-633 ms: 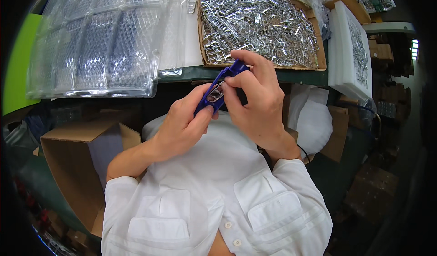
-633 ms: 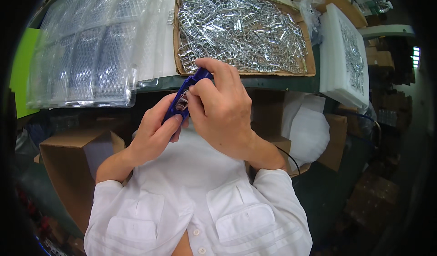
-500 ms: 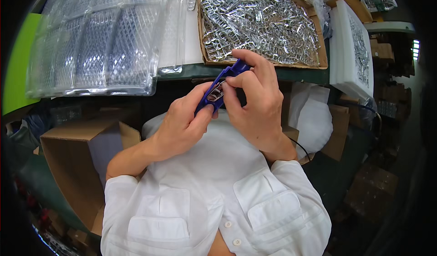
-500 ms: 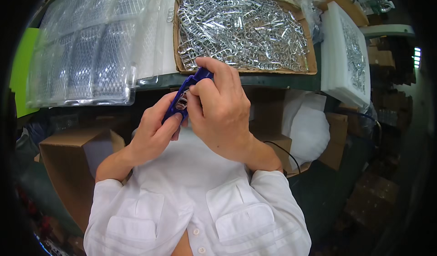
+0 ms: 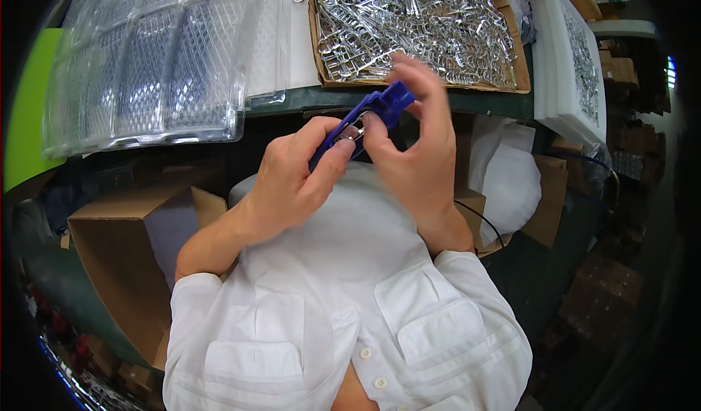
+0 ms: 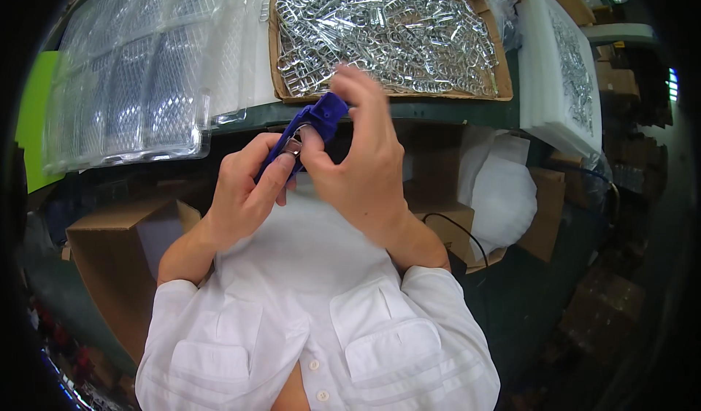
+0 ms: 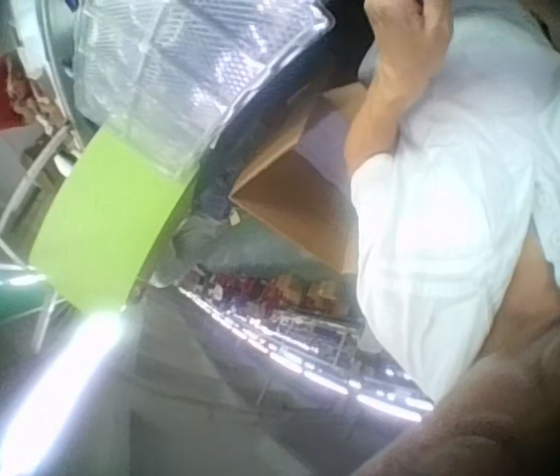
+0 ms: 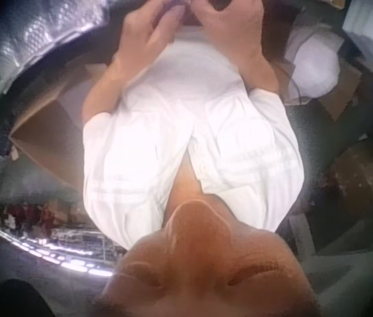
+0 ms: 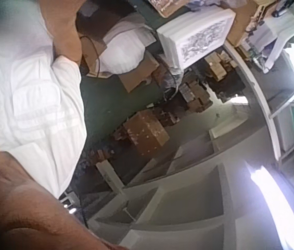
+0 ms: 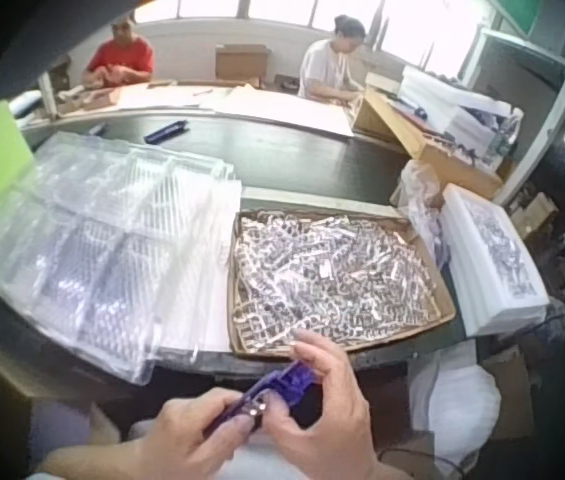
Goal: The person repeatedly picks up a purple plastic keychain from a cardboard box and inserts a small metal clip into it. They place the assembled keychain on a white foam tray. The person also moves a tray of metal clips and bubble wrap aside to access more parts.
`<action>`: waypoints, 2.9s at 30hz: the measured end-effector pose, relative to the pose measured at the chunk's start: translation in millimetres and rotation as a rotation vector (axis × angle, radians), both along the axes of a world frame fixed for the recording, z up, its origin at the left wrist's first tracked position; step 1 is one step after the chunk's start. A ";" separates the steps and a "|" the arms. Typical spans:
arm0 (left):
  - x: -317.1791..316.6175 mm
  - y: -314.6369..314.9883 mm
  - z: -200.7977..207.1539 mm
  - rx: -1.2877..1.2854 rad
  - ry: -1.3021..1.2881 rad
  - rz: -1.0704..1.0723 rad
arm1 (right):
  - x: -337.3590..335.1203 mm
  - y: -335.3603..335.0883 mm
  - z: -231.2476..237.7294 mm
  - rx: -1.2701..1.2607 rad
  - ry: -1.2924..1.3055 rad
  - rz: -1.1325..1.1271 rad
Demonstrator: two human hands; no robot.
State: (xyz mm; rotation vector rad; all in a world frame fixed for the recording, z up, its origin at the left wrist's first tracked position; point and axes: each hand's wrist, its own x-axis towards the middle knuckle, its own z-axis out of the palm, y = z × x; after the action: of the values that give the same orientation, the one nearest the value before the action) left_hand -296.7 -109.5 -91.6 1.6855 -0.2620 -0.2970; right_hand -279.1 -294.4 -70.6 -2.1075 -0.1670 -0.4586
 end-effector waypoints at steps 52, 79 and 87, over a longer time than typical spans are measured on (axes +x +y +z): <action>-28.4 40.8 54.0 0.204 -0.598 -0.019 | -46.3 -31.7 26.1 0.868 0.400 0.453; 456.6 77.0 93.7 0.841 -0.821 0.228 | 11.7 -79.1 -9.0 0.772 0.324 0.112; 305.6 146.8 103.4 0.643 -1.046 0.566 | 70.7 -95.3 -2.5 -0.051 0.050 -0.181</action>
State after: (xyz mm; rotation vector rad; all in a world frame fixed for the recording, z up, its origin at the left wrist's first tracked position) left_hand 8.9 37.3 11.7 2.3381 -0.4610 1.0607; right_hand -208.5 -389.7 -73.1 -2.1921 0.0423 -0.5130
